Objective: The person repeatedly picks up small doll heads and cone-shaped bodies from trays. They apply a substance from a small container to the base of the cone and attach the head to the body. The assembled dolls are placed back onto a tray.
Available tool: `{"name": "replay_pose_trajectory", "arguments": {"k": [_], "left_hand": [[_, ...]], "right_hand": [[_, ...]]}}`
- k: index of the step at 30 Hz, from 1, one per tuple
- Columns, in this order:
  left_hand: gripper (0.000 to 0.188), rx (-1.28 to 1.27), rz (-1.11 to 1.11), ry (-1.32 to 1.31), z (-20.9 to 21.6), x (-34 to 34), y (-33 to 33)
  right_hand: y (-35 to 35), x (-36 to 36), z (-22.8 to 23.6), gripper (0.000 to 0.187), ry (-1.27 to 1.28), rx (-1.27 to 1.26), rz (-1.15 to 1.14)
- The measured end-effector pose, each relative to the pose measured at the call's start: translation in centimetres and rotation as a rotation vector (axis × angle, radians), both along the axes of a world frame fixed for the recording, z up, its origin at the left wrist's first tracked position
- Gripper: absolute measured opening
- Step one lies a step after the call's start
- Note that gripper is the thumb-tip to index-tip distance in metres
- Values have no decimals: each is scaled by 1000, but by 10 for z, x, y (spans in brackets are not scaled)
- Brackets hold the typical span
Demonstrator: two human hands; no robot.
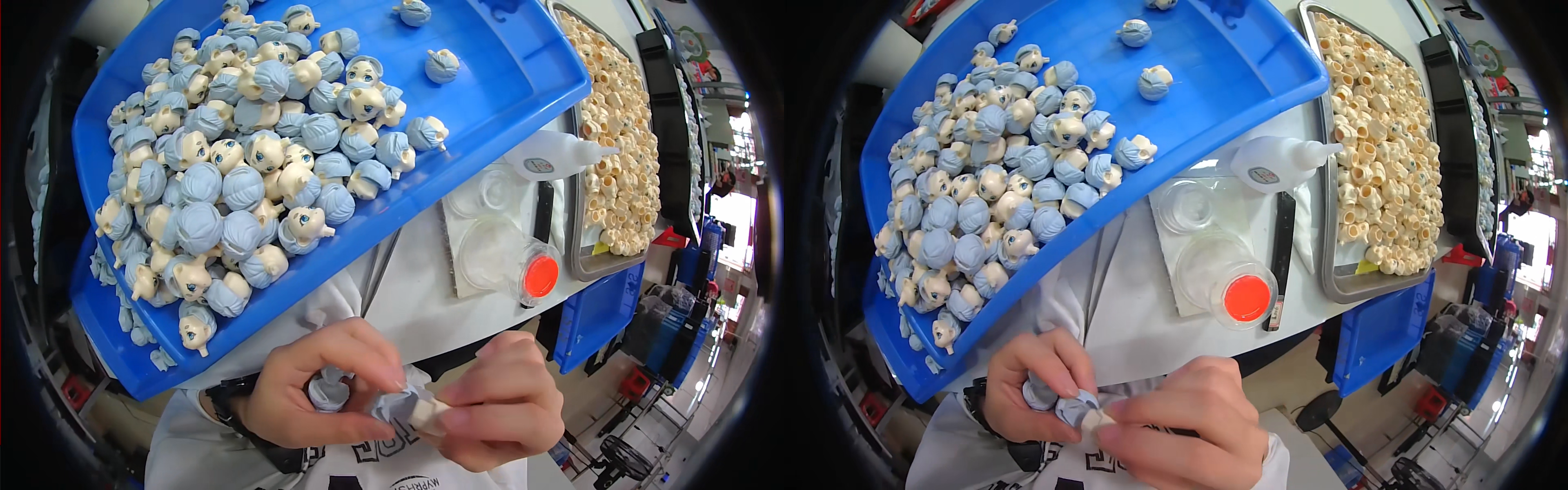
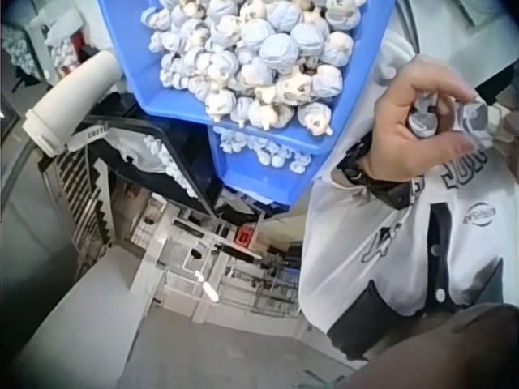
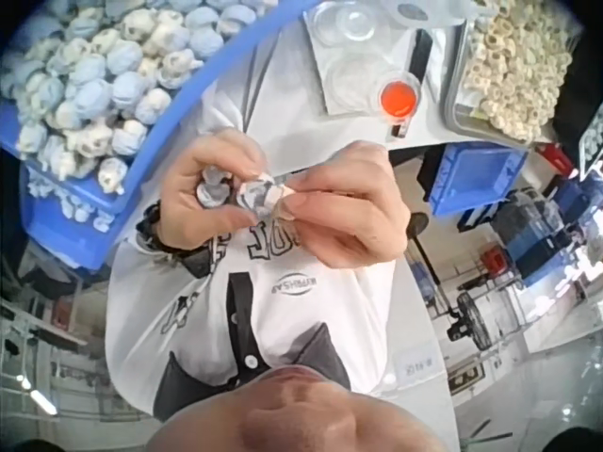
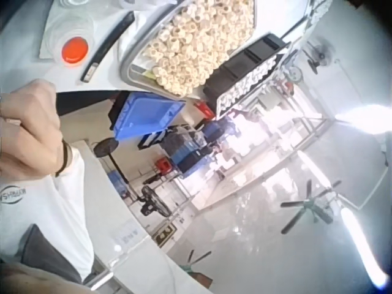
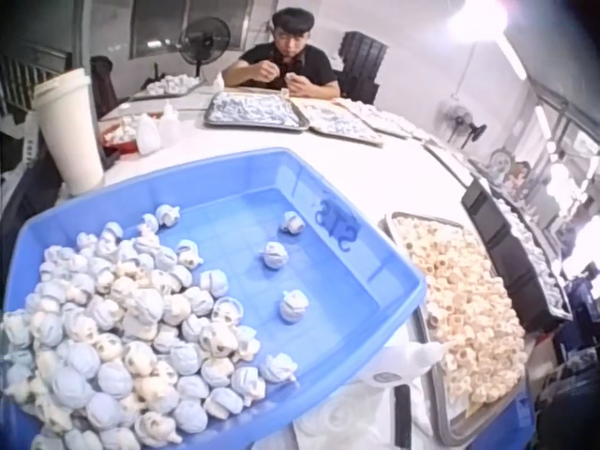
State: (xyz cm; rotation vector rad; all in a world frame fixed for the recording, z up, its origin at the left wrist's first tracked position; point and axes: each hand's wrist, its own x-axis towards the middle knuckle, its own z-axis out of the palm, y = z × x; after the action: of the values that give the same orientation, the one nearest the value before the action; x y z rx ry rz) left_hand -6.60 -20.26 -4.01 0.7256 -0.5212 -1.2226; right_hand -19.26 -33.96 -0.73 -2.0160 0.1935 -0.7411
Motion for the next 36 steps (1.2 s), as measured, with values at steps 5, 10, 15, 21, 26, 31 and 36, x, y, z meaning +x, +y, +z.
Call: {"name": "replay_pose_trajectory", "arguments": {"k": [5, 10, 15, 21, 26, 31, 36], "left_hand": [[39, 52, -22, -86, 0, 2, -1], [38, 117, -61, -105, 3, 3, -2], [40, 138, -80, -90, 0, 2, 0], [53, 244, -82, -35, 3, -2, 0], [49, 504, -278, 319, 23, 12, -6], [44, 445, -328, 281, 18, 10, -4], [44, 424, -359, 295, 18, 8, -5]], "right_hand": [[-4, 4, 4, 30, 108, -43, 39], [-10, 5, 7, 32, 127, -111, 114], [-11, 6, 5, 37, 190, -94, 182], [9, 10, -8, 36, 172, -39, 25], [12, 12, -11, 34, 265, -147, -76], [14, 13, -10, 35, 230, -214, -137], [16, 11, -6, 37, 213, -214, -194]]}}
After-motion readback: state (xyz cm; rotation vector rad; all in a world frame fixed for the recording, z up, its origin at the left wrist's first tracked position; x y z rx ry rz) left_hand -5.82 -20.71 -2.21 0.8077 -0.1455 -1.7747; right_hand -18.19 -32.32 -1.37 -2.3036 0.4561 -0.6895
